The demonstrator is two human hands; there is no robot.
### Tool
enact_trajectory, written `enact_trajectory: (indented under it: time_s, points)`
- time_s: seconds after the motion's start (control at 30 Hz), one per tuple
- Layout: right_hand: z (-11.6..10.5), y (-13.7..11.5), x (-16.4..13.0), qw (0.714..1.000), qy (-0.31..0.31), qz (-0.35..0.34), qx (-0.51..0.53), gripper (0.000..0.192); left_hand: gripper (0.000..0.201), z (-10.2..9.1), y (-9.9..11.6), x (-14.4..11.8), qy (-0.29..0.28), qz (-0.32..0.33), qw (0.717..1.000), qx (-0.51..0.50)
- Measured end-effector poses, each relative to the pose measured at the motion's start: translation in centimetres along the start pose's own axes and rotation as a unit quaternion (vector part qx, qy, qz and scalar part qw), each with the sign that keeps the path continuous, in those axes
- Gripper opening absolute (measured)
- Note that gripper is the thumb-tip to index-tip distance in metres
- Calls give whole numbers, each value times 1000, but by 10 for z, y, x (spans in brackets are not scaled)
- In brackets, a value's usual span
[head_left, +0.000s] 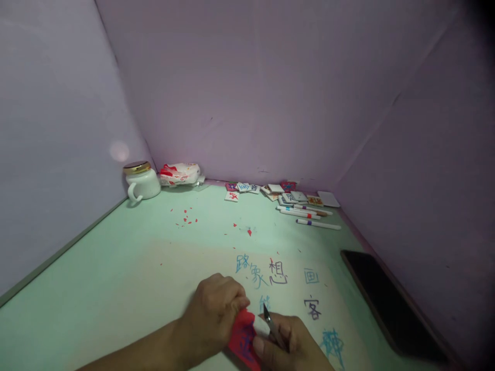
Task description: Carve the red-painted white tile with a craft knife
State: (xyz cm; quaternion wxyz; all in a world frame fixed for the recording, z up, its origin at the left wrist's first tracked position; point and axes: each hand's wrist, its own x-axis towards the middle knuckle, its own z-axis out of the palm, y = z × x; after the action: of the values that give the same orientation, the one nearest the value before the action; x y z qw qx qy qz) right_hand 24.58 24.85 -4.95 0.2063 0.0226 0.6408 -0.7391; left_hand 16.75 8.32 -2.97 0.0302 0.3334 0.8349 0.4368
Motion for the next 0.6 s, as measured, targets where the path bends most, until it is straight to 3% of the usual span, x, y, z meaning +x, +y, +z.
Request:
enact_trajectory:
  time_s: [0.1, 0.23, 0.33, 0.4, 0.47, 0.53, 0.6]
  points:
    - [0, 0, 0, 1000, -4, 3, 13, 43, 32, 2, -1, -1, 4, -10, 1000, 29]
    - [2, -4, -1, 1000, -10, 12, 13, 45, 41, -4, -9, 3, 28, -78, 995, 49]
    - [2, -4, -2, 996, 80, 24, -18, 39, 46, -13, -15, 11, 74, -136, 986, 66]
    - [-1, -4, -4, 985, 163, 9, -45, 32, 34, -18, -14, 13, 104, -158, 979, 81]
    - [-9, -4, -6, 967, 238, -22, -89, 39, 29, -20, -8, 12, 128, -105, 980, 111]
    - [-20, -6, -10, 945, 290, -54, -143, 50, 30, -16, 0, 6, 128, 24, 981, 145]
    - [-32, -10, -16, 930, 312, -62, -186, 54, 12, -5, 6, -2, 93, 163, 967, 170]
